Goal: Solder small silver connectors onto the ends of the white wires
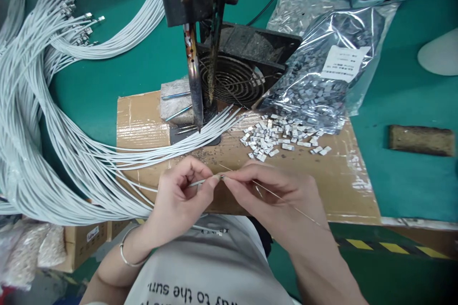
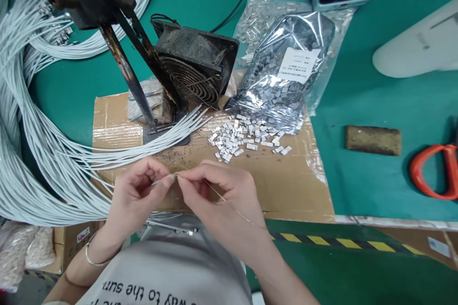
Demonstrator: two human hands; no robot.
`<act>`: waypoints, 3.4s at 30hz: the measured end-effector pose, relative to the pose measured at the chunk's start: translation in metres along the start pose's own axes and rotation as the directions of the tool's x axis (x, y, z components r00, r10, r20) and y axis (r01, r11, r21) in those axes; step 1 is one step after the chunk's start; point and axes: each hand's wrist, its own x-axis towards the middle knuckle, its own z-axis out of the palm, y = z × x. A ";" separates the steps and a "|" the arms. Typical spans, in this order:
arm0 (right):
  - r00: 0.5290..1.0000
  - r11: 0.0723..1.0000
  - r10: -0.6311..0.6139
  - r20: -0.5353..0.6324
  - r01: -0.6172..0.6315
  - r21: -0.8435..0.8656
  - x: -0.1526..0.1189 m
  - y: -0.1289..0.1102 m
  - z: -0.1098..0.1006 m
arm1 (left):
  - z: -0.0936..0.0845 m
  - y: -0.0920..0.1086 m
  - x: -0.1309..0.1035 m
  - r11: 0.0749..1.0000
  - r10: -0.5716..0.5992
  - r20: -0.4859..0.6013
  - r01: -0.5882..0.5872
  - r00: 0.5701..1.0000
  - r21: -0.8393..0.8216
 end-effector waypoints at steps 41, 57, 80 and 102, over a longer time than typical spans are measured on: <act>0.688 0.561 -0.726 0.017 0.606 -0.564 0.015 0.026 0.011 | 0.001 0.008 0.009 0.989 -0.066 -0.040 0.060 0.997 -0.137; 0.876 0.615 -0.476 -0.077 0.269 -0.741 0.004 0.037 -0.055 | -0.001 0.002 0.017 0.979 -0.042 -0.178 0.005 0.983 -0.203; 0.971 0.976 -0.216 -0.101 0.214 -0.031 0.006 0.006 0.008 | 0.002 0.006 0.008 0.973 -0.015 -0.124 -0.014 0.992 -0.232; 0.967 0.974 -0.221 -0.131 0.224 0.014 0.001 0.013 0.013 | 0.002 0.006 0.006 0.969 -0.029 -0.124 -0.002 0.992 -0.245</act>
